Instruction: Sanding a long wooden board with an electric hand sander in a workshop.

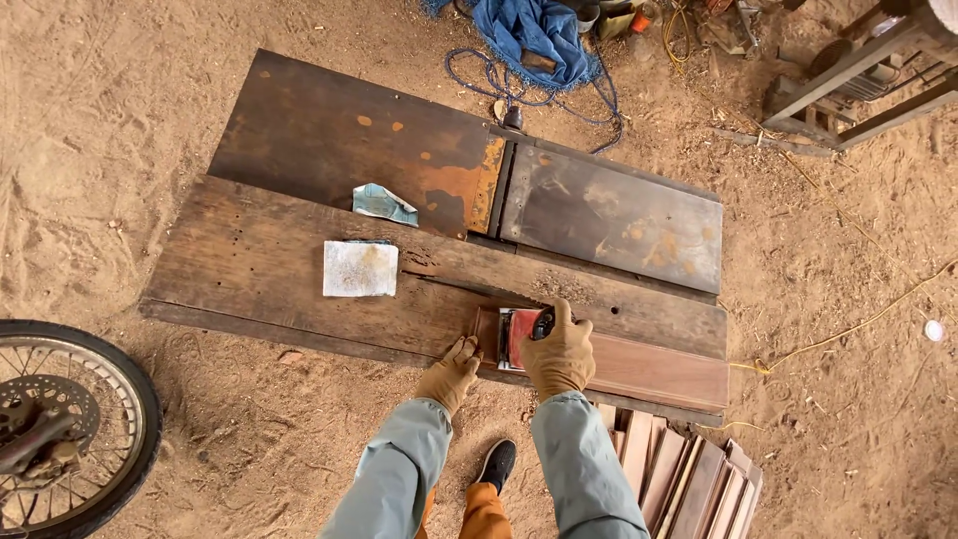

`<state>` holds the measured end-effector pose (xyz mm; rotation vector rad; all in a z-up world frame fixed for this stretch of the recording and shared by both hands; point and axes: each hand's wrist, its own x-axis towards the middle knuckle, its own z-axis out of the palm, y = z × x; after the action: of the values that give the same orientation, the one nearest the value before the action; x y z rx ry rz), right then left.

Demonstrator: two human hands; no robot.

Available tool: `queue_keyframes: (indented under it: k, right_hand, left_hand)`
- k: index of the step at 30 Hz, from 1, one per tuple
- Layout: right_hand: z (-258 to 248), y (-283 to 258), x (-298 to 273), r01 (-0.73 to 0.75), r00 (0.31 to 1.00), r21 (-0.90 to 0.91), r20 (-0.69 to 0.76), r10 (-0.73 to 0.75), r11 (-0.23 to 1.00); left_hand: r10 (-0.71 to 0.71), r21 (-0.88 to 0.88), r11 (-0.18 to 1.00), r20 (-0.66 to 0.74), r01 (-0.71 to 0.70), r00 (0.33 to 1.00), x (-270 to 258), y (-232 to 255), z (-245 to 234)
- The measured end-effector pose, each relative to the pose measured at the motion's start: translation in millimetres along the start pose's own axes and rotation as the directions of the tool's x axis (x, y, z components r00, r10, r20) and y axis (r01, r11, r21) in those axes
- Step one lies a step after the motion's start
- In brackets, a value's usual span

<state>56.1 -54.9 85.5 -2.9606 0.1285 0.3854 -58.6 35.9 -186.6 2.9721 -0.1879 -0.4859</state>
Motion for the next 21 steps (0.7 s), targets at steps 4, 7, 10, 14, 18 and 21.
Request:
queue_keyframes:
  k: [4, 7, 10, 14, 18, 21]
  right_hand:
    - [-6, -11, -9, -0.003, 1.0, 0.042, -0.001, 0.003, 0.999]
    - [-5, -8, -7, -0.011, 1.0, 0.018, 0.015, 0.01, 1.0]
    - [-9, 1, -6, -0.025, 0.999, 0.068, -0.021, 0.027, 0.997]
    - [-22, 23, 5, -0.087, 0.996, 0.087, 0.001, 0.087, 0.992]
    - [-20, 68, 27, -0.162, 0.986, 0.063, -0.028, 0.164, 0.985]
    - [-25, 108, 44, -0.179, 0.979, 0.107, -0.081, 0.188, 0.978]
  left_hand:
    - [-0.008, -0.143, 0.99, -0.051, 0.001, 0.999, -5, -1, -9]
    - [0.05, -0.002, 0.999, -0.1, -0.05, 0.994, -7, -3, -16]
    - [0.083, 0.559, 0.822, 0.071, -0.109, 0.994, -8, -7, -27]
    - [0.101, 0.529, 0.836, 0.111, -0.145, 0.989, -26, -6, -108]
    - [0.038, 0.328, 0.939, 0.211, -0.107, 0.977, -22, 8, -124]
    - [-0.062, 0.189, 0.981, 0.146, 0.034, 0.987, -22, 9, -104]
